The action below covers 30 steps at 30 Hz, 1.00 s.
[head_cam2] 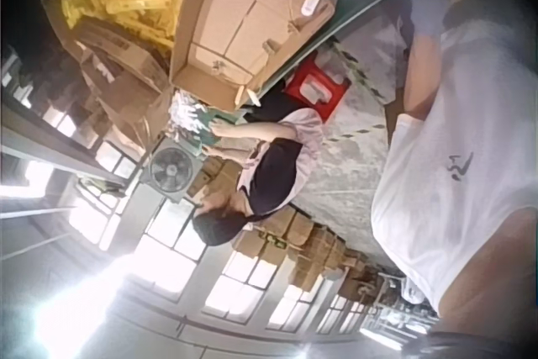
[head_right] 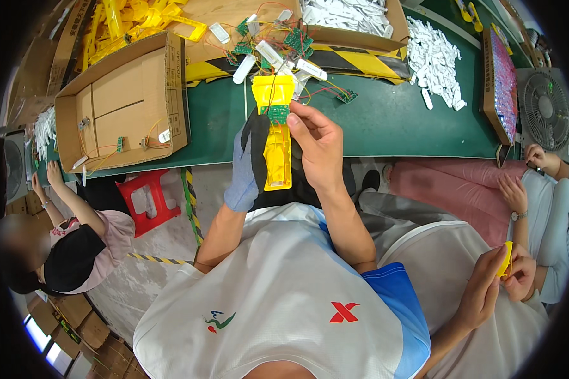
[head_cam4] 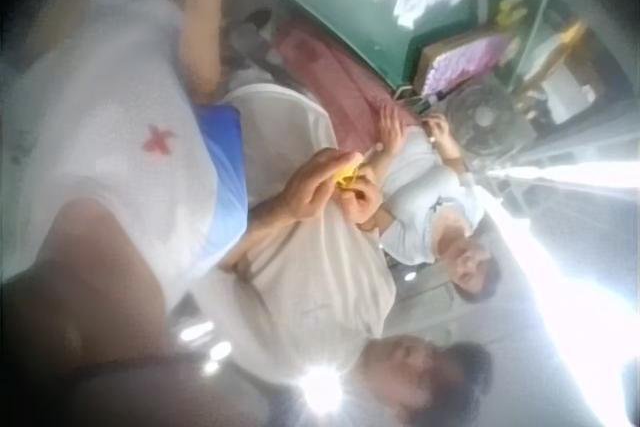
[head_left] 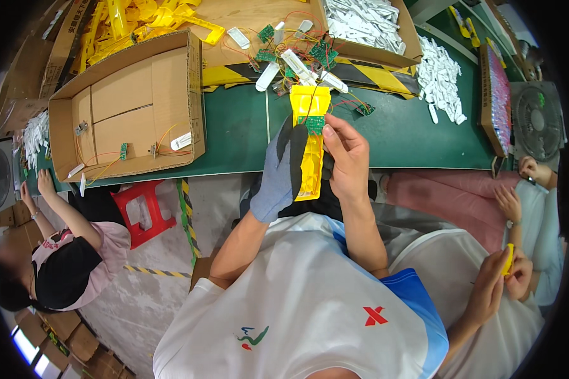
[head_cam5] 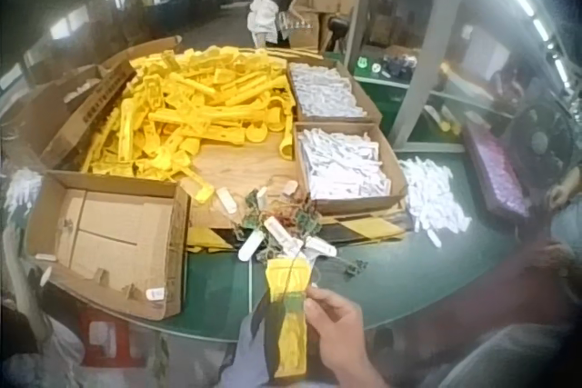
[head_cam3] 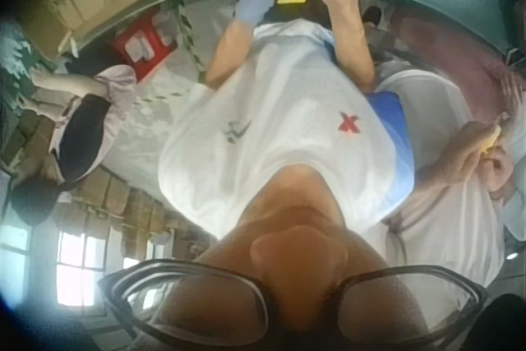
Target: Assembling the internal components and housing of yellow flashlights on a production line.
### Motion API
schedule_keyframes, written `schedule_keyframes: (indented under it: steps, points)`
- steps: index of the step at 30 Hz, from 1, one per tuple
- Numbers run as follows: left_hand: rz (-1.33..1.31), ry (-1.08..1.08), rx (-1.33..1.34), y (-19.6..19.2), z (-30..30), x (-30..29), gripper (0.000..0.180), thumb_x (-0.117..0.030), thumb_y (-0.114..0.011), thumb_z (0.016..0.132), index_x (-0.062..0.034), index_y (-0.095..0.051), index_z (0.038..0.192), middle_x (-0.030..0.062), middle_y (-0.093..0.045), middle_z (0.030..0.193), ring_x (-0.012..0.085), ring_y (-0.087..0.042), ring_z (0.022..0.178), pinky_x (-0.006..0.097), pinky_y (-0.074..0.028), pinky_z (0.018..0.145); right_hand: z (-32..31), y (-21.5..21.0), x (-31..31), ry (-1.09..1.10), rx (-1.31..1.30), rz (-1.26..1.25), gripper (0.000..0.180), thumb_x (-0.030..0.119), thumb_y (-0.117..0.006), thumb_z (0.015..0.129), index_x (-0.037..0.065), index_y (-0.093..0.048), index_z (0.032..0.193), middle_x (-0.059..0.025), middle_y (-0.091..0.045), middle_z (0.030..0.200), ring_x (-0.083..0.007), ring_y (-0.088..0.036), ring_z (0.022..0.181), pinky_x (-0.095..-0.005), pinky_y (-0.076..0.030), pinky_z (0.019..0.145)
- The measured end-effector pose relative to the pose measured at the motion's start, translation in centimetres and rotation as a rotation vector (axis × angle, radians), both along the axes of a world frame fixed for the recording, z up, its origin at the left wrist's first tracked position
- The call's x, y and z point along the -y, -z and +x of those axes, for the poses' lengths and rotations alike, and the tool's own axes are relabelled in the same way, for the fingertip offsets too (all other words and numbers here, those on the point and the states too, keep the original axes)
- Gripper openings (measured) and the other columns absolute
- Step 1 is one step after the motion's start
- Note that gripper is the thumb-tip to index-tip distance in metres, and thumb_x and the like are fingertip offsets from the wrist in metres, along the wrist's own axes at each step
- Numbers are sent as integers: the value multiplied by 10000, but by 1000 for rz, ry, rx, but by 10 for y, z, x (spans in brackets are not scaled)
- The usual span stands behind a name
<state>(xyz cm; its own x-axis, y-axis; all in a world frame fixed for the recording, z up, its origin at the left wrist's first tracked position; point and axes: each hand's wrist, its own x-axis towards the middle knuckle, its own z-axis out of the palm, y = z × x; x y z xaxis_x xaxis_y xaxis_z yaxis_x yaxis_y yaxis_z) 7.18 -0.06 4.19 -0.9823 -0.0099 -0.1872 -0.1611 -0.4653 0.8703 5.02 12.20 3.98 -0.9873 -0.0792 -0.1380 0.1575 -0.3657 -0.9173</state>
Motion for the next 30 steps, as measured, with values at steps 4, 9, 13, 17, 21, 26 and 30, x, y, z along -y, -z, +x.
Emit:
schedule_keyframes:
  steps: [4,9,13,17,21,26,30]
  points:
    - [45,-40,18,1,1,0,297,-252,-499,997,-17,-557,1168,35,-620,920,69,-573,783,235,-479,672,0,1,4,14,-1,-2,285,72,-624,930,-53,-603,1185,-80,-665,1056,-106,-608,951,-254,-471,888]
    - [15,-65,-39,-1,-5,-1,276,-227,-495,996,-15,-563,1160,27,-621,916,68,-567,776,232,-471,661,0,2,8,27,56,-96,278,77,-621,931,-51,-599,1177,-80,-666,1050,-109,-611,949,-258,-468,894]
    - [-36,-203,-36,0,-6,-13,259,-199,-490,995,-11,-564,1157,13,-612,905,62,-549,765,227,-457,645,-9,-5,3,-40,85,-48,270,80,-615,933,-50,-599,1170,-76,-665,1046,-108,-614,944,-254,-475,881]
    - [-29,-122,-21,20,1,-6,266,-215,-489,998,-24,-557,1171,20,-600,900,70,-562,771,236,-476,662,-1,1,10,15,106,1,256,77,-601,941,-54,-602,1161,-66,-661,1042,-93,-610,941,-238,-483,866]
    - [189,13,273,36,18,9,371,-284,-476,1004,-54,-421,1291,86,-583,998,166,-632,828,296,-562,643,-11,8,-15,-263,83,119,261,121,-569,966,-30,-613,1175,-52,-666,1041,-102,-618,942,-266,-522,812]
    - [180,5,101,6,8,9,422,-256,-477,1001,-98,-375,1378,131,-559,1075,222,-654,796,347,-598,566,-91,-38,-71,112,-277,912,232,204,-625,914,17,-704,1026,-106,-714,905,-157,-673,860,-300,-526,684]
    - [44,12,64,6,3,11,427,-208,-486,991,-135,-368,1395,144,-567,1004,219,-649,696,323,-576,526,-186,-68,-93,280,-642,1340,213,217,-682,837,53,-727,966,-148,-708,877,-276,-682,793,-376,-528,710]
